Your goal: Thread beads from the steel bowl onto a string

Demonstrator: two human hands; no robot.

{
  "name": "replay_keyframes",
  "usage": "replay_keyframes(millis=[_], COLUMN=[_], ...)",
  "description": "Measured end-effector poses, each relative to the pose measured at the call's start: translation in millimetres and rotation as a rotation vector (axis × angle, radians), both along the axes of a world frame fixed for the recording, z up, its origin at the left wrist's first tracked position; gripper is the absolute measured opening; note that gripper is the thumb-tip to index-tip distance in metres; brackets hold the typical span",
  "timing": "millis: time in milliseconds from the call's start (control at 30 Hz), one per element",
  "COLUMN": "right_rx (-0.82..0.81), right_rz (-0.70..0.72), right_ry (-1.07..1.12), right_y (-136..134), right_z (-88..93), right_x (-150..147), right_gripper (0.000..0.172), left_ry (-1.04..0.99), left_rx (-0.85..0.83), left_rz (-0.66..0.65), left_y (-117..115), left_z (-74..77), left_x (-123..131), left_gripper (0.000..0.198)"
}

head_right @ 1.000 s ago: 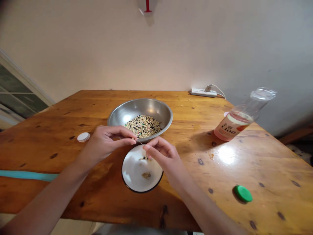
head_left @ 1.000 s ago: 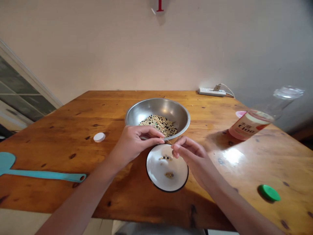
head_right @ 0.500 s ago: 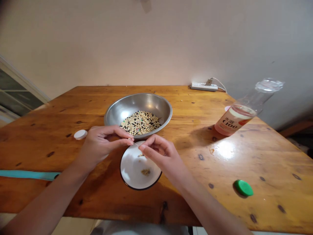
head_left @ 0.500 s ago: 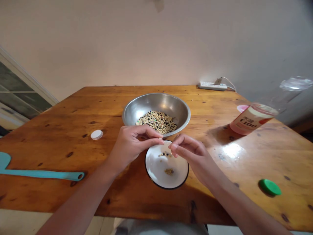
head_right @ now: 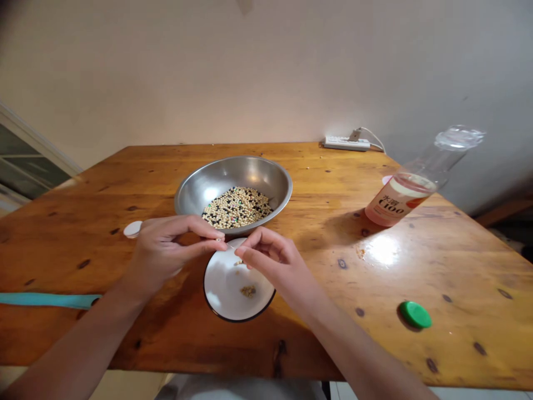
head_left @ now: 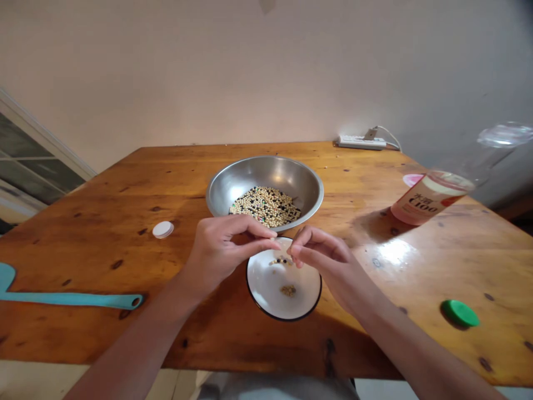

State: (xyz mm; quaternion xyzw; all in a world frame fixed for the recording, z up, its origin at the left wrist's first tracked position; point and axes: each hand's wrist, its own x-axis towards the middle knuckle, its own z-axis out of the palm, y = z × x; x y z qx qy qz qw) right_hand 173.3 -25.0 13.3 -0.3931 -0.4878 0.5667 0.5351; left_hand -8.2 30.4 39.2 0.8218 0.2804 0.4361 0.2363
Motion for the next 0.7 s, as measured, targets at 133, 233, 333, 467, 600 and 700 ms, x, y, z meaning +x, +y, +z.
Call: replay_keyframes(millis=[133,233,333,467,600,700], right_rx=[-0.010,-0.013,-0.018,-0.018,-0.016,-0.014], right_rz=[0.003,-0.006,-0.008,-0.001,0.010,0.009], right_ry=[-0.021,-0.032,-0.033,-0.032,-0.033,-0.040], right_y=[-1.0,-1.5,-1.9,-1.8,-1.0,-1.2], right_z=[1.3,1.1,0.1,-0.3,0.1,0.0], right_x=[0.6,0.4,0.4,1.0,1.3,1.3], right_gripper=[0.016,0.017,0.017,0.016,0.015,0.016], left_ry=[0.005,0.017,0.024,0.025,0.038,0.040], left_rx=[0.006,-0.022,-0.024,-0.012,-0.031,-0.017], left_rz=[0.000,0.017,0.005,-0.001,-0.010,-0.030], left_y=[0.4,1.0,1.7,1.7,0.4,-0.1], left_z=[0.3,-0.1,-1.3,-2.2,-1.8,-2.0], left_x=[-0.9,-1.5,-1.5,-1.6,-2.1,-2.3], left_gripper=[0.009,0.009,0.008,0.007,0.006,0.005])
